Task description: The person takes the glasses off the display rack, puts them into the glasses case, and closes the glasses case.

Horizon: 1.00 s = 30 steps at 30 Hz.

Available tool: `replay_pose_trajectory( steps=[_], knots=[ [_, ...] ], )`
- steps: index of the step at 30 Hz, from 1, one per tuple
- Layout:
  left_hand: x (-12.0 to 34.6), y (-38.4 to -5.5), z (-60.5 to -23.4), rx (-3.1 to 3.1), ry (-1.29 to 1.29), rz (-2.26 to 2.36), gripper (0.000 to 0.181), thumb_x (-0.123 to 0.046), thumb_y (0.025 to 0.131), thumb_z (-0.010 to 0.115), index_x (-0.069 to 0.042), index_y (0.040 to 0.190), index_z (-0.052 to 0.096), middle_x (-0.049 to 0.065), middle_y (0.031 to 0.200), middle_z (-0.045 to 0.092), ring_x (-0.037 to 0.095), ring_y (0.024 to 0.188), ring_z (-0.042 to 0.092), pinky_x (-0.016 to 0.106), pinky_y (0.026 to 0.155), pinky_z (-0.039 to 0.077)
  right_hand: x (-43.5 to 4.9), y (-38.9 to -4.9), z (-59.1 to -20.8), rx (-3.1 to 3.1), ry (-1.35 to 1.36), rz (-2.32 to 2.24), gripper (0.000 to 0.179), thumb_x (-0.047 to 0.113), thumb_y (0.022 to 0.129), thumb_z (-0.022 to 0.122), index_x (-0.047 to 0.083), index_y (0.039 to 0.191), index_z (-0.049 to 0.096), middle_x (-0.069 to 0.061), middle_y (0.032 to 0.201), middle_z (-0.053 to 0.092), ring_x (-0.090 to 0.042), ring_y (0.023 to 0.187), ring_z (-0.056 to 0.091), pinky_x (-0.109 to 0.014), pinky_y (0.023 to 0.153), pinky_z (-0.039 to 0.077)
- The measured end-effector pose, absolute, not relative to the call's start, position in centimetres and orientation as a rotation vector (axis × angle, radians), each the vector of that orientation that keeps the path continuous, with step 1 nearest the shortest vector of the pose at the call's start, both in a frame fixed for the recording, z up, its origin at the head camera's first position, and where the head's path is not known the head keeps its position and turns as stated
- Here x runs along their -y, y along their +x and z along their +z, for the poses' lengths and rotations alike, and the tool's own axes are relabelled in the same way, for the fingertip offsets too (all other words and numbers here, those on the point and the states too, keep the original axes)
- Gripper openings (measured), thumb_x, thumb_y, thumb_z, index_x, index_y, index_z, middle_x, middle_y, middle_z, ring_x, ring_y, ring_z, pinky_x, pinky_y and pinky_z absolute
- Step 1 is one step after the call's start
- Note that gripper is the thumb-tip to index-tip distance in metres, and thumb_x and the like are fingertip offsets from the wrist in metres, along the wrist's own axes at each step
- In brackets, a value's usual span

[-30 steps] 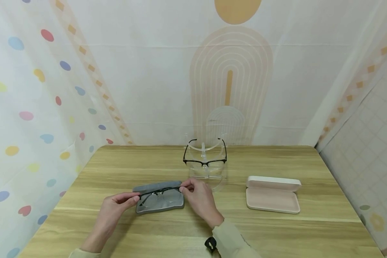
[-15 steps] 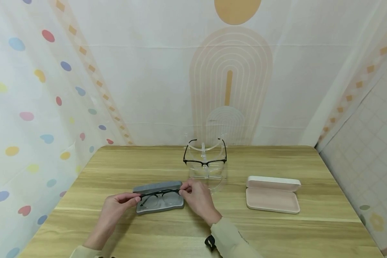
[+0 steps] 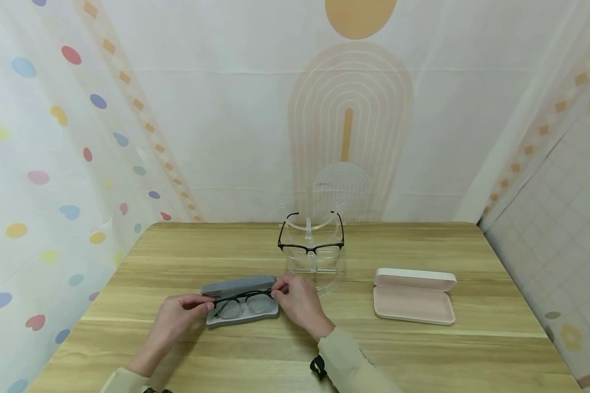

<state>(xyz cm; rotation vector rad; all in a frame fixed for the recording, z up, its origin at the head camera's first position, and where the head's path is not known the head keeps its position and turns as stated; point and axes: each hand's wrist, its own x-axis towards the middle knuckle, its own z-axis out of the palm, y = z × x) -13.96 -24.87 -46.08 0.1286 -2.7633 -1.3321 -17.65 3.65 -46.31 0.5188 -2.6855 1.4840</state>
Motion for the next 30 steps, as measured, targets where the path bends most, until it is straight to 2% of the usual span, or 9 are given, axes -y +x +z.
replay_pose_trajectory(
  steps=[8, 20, 26, 30],
  knots=[
    [24.96, -13.85, -45.87, 2.796, 0.098, -1.298, 0.006, -0.01, 0.089, 0.081, -0.01, 0.094, 0.083, 0.003, 0.095, 0.079, 0.016, 0.095, 0.069, 0.024, 0.079, 0.053, -3.57, -17.63, -46.23, 2.72, 0.543, 1.396, 0.008, 0.008, 0.09, 0.076, 0.015, 0.086, 0.076, 0.007, 0.081, 0.07, -0.007, 0.076, 0.062, -0.028, 0.072, 0.05],
    [25.18, -14.03, -45.73, 2.854, 0.062, -1.227, 0.006, -0.01, 0.09, 0.079, -0.011, 0.093, 0.083, 0.005, 0.101, 0.079, 0.023, 0.102, 0.07, 0.031, 0.082, 0.054, -3.34, -17.6, -46.41, 2.74, 0.593, 1.363, 0.009, 0.003, 0.089, 0.077, 0.011, 0.084, 0.077, 0.005, 0.082, 0.069, -0.007, 0.074, 0.06, -0.025, 0.068, 0.05],
    [25.29, -14.15, -45.82, 2.866, 0.067, -1.194, 0.006, -0.009, 0.089, 0.08, -0.012, 0.092, 0.084, 0.005, 0.101, 0.079, 0.022, 0.101, 0.071, 0.031, 0.083, 0.054, -3.42, -17.6, -46.37, 2.757, 0.623, 1.34, 0.009, 0.002, 0.089, 0.076, 0.01, 0.085, 0.077, 0.003, 0.088, 0.071, -0.01, 0.081, 0.062, -0.027, 0.073, 0.05],
    [25.32, -14.28, -45.96, 2.861, 0.075, -1.184, 0.006, -0.009, 0.089, 0.079, -0.011, 0.092, 0.084, 0.005, 0.1, 0.079, 0.021, 0.099, 0.071, 0.029, 0.081, 0.054, -3.55, -17.69, -46.32, 2.773, 0.647, 1.338, 0.007, 0.002, 0.091, 0.074, 0.006, 0.09, 0.079, -0.003, 0.097, 0.075, -0.018, 0.09, 0.066, -0.034, 0.08, 0.053]
  ],
)
